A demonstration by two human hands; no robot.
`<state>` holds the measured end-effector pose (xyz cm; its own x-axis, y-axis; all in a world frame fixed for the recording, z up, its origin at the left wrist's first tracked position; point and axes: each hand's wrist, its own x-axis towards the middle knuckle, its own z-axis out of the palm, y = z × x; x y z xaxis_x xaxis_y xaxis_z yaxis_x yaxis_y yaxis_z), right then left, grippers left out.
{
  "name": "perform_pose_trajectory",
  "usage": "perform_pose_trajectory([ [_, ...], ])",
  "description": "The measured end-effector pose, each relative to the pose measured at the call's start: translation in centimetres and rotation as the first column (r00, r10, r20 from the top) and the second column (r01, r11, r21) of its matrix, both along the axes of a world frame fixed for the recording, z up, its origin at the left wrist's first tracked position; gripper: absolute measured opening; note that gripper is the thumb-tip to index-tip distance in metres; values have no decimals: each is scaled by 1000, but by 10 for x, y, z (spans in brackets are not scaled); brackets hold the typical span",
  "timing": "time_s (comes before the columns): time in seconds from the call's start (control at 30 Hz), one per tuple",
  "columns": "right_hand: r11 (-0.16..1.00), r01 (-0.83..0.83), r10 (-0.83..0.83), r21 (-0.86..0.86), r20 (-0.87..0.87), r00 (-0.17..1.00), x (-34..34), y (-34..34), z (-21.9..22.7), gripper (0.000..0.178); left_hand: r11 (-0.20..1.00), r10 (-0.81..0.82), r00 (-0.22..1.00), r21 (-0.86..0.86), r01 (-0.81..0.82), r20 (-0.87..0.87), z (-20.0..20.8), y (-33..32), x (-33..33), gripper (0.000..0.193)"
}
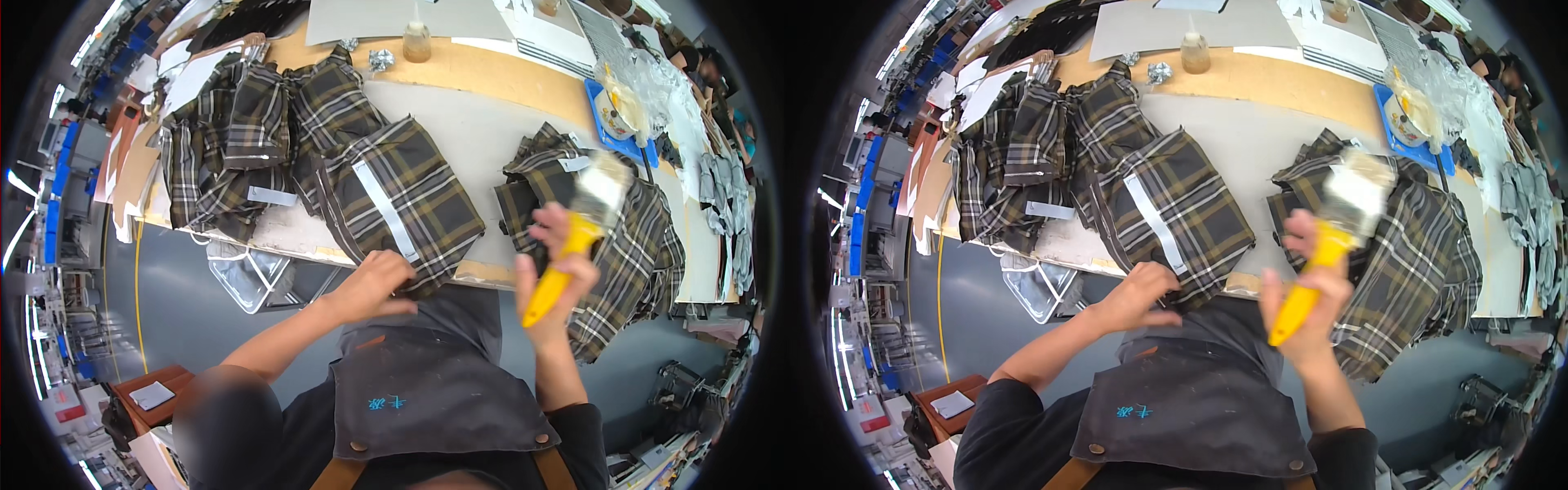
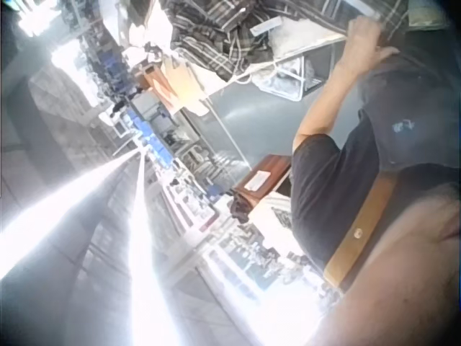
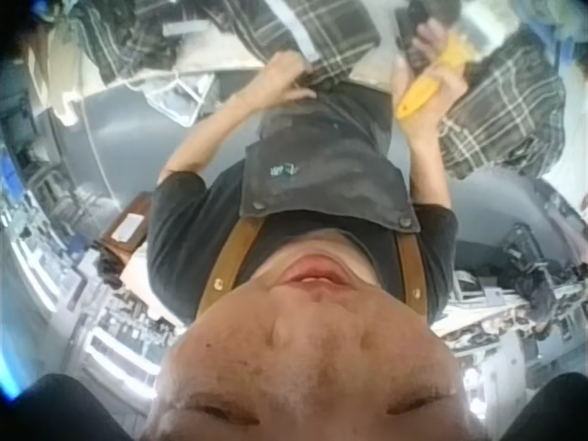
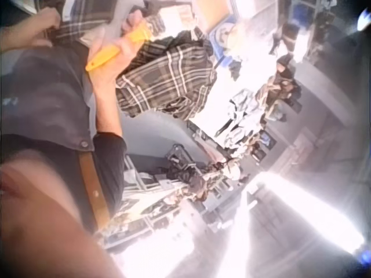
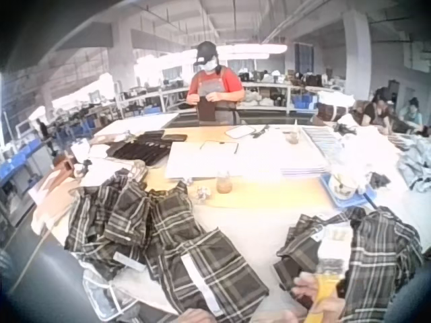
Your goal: The person uses a yellow-handled brush to apply a white substance to the edges of plaid fabric pieces. They repeatedly dip the brush into a container and paint the hems of the fabric, which are stacked on a table in a workshop environment.
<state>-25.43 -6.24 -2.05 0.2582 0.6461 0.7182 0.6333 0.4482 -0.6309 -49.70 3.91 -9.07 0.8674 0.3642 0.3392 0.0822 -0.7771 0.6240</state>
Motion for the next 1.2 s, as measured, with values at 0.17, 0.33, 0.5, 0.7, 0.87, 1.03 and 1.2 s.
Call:
perform_pose_trajectory([
  [0.17,968,-153,144,-199,-60,988,-46,10,-34,43,875,447,894,-190,-445,-35,4,10,-13,26],
  [0.33,966,-144,151,-217,18,988,-54,27,-70,44,745,603,797,-385,-545,38,2,41,-27,12],
  [0.5,962,-43,88,-270,159,983,-39,39,-84,44,529,729,685,-626,-573,-11,-12,63,-40,7],
  [0.7,902,-295,329,-315,60,942,-38,14,-102,53,609,675,717,-415,-676,-176,-6,50,-53,8],
  [0.87,833,-364,446,-417,116,888,-47,-6,-115,58,851,486,872,-197,-486,-54,-30,10,-66,12],
  [1.03,870,-317,407,-378,188,894,-54,-15,-124,54,791,520,835,-268,-551,-181,-31,-19,-57,8],
  [1.2,891,-290,371,-349,192,909,-59,-23,-132,45,693,469,790,-390,-607,-396,-21,-34,-50,3],
])
